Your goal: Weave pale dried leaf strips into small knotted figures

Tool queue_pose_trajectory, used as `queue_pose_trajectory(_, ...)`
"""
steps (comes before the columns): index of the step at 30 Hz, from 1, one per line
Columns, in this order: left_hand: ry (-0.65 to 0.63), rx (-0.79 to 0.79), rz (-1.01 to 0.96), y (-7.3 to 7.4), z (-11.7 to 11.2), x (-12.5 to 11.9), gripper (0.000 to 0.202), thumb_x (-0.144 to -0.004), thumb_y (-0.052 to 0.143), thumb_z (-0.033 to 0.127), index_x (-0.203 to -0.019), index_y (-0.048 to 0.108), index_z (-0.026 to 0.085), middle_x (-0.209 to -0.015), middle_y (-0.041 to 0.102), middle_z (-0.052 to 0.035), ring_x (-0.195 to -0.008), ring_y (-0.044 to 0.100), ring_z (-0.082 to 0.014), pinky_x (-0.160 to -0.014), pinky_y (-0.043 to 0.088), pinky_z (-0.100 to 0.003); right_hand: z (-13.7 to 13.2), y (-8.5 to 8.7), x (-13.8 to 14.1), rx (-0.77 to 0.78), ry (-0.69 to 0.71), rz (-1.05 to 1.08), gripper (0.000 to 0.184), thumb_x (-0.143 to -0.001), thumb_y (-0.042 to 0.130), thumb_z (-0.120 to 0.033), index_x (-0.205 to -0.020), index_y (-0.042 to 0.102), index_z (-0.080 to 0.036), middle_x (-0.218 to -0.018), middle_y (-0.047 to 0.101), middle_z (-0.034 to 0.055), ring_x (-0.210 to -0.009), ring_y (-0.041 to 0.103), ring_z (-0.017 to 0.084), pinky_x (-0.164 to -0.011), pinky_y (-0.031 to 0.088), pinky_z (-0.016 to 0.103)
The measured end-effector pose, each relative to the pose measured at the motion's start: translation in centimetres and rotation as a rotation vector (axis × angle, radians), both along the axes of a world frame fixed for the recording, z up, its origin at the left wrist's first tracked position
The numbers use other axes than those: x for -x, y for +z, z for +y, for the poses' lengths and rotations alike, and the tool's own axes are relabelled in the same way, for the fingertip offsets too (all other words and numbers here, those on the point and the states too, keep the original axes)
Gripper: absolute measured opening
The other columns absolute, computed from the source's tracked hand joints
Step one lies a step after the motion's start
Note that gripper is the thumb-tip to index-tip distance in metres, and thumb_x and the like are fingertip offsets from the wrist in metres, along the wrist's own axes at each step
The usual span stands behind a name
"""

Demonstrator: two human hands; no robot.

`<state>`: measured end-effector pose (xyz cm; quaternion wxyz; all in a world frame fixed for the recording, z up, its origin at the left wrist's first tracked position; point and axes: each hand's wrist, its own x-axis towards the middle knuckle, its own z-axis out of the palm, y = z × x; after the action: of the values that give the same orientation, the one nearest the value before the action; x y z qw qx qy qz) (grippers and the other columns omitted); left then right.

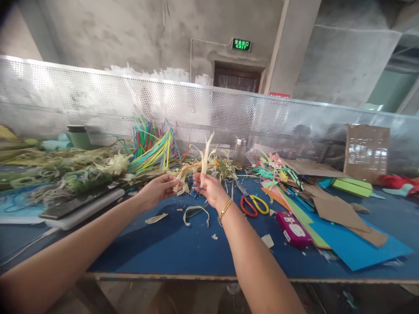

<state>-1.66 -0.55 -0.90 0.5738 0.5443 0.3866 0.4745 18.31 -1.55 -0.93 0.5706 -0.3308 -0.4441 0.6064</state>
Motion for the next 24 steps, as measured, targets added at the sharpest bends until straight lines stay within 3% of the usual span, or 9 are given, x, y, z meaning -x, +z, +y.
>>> queue_pose_trajectory(3, 0.025, -0.049, 0.063, 0.0, -0.5, -0.5, 0.034, -0.062, 0.08, 0.04, -0.074, 0.059, 0.018, -0.073, 0.069, -0.0026, -0.066, 0.063, -0.0135, -0.063, 0.048, -0.026, -0.8, -0.3, 1.4, -0.054, 0.154, -0.093, 0.016, -0.08, 0.065, -0.032, -0.088, 0.072, -0.02, -0.092, 0.07, 0.0038, -0.085, 0.062, 0.013, -0.067, 0.051, 0.021)
queue_pose_trajectory(5, 0.032, -0.068, 0.125, 0.2, -0.7, -0.7, 0.033, -0.061, 0.08, 0.041, -0.073, 0.06, 0.018, -0.07, 0.069, -0.0021, -0.065, 0.063, -0.014, -0.061, 0.046, -0.026, -1.0, -0.5, 2.2, -0.077, 0.172, -0.11, 0.016, -0.078, 0.066, -0.033, -0.087, 0.072, -0.021, -0.09, 0.07, 0.0029, -0.083, 0.062, 0.013, -0.066, 0.051, 0.022)
queue_pose_trajectory(10, -0.036, -0.066, 0.226, 0.6, -0.9, -0.7, 0.032, -0.061, 0.079, 0.042, -0.07, 0.063, 0.017, -0.069, 0.069, -0.0028, -0.062, 0.061, -0.0137, -0.059, 0.044, -0.025, -0.4, -0.5, 2.1, -0.065, -0.004, 0.03, 0.016, -0.078, 0.065, -0.031, -0.087, 0.072, -0.02, -0.084, 0.068, 0.0021, -0.075, 0.059, 0.011, -0.065, 0.05, 0.021)
queue_pose_trajectory(15, -0.133, -0.07, 0.282, 0.6, -0.8, -0.4, 0.028, -0.06, 0.079, 0.041, -0.072, 0.067, 0.018, -0.069, 0.07, -0.004, -0.062, 0.06, -0.0141, -0.059, 0.045, -0.026, 0.5, 0.7, -0.2, -0.051, -0.172, 0.204, 0.015, -0.086, 0.055, -0.025, -0.084, 0.07, -0.021, -0.091, 0.07, 0.0013, -0.085, 0.062, 0.011, -0.069, 0.051, 0.022)
queue_pose_trajectory(24, -0.129, -0.091, 0.312, 1.0, -0.4, 0.5, 0.026, -0.058, 0.08, 0.038, -0.071, 0.068, 0.019, -0.067, 0.069, -0.0033, -0.062, 0.06, -0.0139, -0.058, 0.045, -0.024, 0.9, 1.5, -2.0, -0.08, -0.232, 0.229, 0.021, -0.089, 0.049, -0.024, -0.082, 0.069, -0.021, -0.093, 0.072, 0.0022, -0.09, 0.064, 0.012, -0.073, 0.053, 0.025)
